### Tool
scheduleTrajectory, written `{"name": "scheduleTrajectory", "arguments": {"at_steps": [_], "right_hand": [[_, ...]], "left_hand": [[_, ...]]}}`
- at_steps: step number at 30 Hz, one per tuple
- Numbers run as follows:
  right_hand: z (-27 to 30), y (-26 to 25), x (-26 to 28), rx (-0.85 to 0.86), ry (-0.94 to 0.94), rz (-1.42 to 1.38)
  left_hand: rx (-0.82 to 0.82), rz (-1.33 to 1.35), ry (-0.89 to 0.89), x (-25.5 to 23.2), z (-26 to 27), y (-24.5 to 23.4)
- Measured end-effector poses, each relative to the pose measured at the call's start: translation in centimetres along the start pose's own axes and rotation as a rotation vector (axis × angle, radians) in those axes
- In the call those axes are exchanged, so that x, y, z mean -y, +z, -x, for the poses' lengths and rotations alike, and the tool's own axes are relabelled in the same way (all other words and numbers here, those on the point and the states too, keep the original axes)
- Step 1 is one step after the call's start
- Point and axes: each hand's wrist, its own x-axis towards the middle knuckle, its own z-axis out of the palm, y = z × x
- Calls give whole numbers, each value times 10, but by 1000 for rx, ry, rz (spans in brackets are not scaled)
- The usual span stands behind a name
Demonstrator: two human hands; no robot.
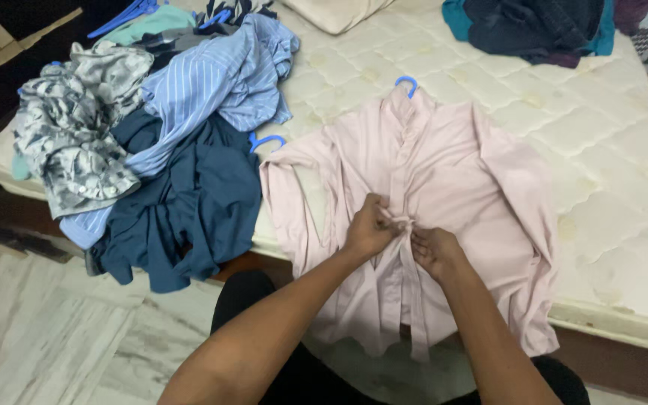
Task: The person lays a pink shirt on a bed, buttons it, places it on a blue hanger, and hangs it in a wardrobe. The person handles the shirt and hanger by hand throughout the process.
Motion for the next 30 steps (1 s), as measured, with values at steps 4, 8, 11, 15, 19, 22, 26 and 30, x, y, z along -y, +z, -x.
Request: {"name": "scheduleTrajectory", "arguments": {"at_steps": [4, 8, 11, 15, 19, 22, 26, 30], "right_hand": [[45, 9, 38, -188, -279, 201], [55, 13, 85, -269, -547, 447], [48, 15, 128, -463, -499, 847], [2, 10, 183, -545, -597, 1169], [-62, -2, 229, -595, -874, 1421], [-99, -10, 247, -678, -890, 1676], [-145, -30, 257, -420, -276, 1788], [-173, -50, 297, -351, -423, 1974]], "left_hand": [[-350, -127, -58, 7, -2, -17], [-549, -299, -157, 11, -27, -47], [-575, -346, -53, 15, -59, -72], [-511, -557, -19, 23, -141, -101], [-387, -701, 26, 24, -220, -119], [-156, -856, -156, 26, -259, -119], [188, -984, -270, 73, -287, -113], [317, -702, -123, 97, -327, -152]]}}
